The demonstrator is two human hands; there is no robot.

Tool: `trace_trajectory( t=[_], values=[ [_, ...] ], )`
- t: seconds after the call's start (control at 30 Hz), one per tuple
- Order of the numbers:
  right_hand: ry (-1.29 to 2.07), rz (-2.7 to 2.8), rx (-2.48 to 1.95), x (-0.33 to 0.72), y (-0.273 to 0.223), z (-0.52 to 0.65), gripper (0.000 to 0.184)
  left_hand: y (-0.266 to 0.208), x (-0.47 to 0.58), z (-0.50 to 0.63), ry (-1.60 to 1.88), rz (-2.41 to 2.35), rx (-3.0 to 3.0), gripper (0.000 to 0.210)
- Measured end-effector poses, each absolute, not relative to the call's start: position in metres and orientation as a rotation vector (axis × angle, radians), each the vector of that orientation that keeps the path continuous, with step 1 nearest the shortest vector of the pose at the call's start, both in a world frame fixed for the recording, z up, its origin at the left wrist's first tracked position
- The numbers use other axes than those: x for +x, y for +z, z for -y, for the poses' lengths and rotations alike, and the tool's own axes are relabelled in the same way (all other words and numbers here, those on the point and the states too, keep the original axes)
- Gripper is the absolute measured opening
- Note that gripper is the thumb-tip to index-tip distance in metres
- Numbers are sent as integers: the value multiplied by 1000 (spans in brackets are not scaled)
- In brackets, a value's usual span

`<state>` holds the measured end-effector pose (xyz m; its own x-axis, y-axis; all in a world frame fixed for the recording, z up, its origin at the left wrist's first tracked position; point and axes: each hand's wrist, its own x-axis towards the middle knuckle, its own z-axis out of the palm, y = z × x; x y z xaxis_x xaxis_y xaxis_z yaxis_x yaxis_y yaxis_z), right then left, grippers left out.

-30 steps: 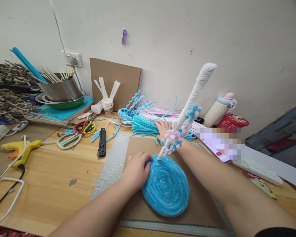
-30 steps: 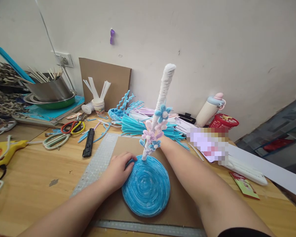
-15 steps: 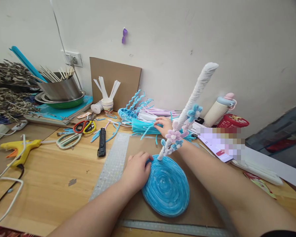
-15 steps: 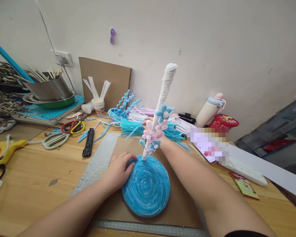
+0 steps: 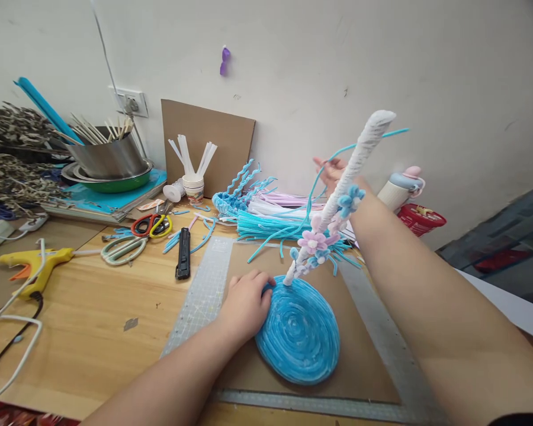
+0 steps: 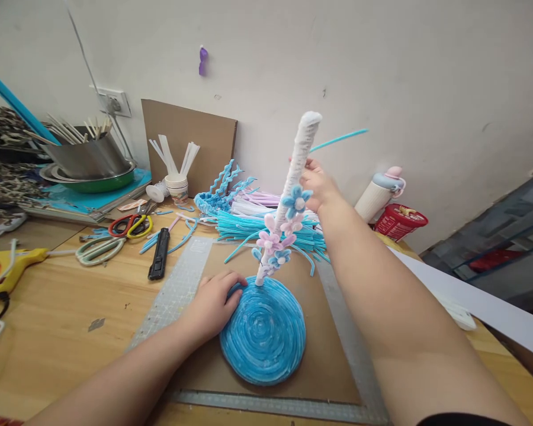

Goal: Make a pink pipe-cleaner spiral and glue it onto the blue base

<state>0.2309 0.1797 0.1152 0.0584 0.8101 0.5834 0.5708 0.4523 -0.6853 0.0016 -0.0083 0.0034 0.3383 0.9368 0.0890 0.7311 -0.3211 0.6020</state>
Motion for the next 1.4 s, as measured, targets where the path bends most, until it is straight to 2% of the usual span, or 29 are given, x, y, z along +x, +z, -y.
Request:
trace_trajectory(
  t=[0.1, 0.23, 0.33, 0.5, 0.6, 0.63, 0.77, 0.97, 1.1, 1.2, 1.3, 1.4],
  values=[
    [376, 1536, -1191, 260, 135, -174, 65, 2, 1, 8, 615, -1453, 2146, 20],
    [459, 1407, -1145, 286, 149, -159, 65, 1, 1, 7, 616, -1444, 2142, 21],
    [509, 1400, -1156, 293, 141, -123, 65, 2, 0, 5, 645, -1425, 2123, 22],
    [749, 1459, -1284, 288, 78, -19, 44, 5, -5, -1, 860, -1532, 1960, 31],
    [1057, 1867, -1372, 273, 41, 29, 25, 6, -8, -4, 952, -1575, 1851, 27],
    [1064, 2012, -1416, 265, 33, 38, 18, 7, -8, -4, 962, -1572, 1824, 25],
    [526, 2200, -1605, 233, 20, 46, 14, 9, -6, -1, 834, -1485, 1886, 17],
    [230, 2238, -1685, 214, 6, 36, 15, 16, 1, 9, 505, -1132, 2156, 11],
    [191, 2160, -1669, 212, -5, 37, 15, 17, 5, 13, 459, -1013, 2367, 6],
    [206, 2090, -1648, 214, -9, 37, 13, 17, 8, 17, 490, -1075, 2366, 14],
    [244, 2035, -1575, 218, -9, 35, 13, 19, 10, 20, 512, -1145, 2331, 5],
    [257, 2032, -1491, 225, -8, 35, 14, 21, 9, 19, 544, -1300, 2237, 10]
  ],
)
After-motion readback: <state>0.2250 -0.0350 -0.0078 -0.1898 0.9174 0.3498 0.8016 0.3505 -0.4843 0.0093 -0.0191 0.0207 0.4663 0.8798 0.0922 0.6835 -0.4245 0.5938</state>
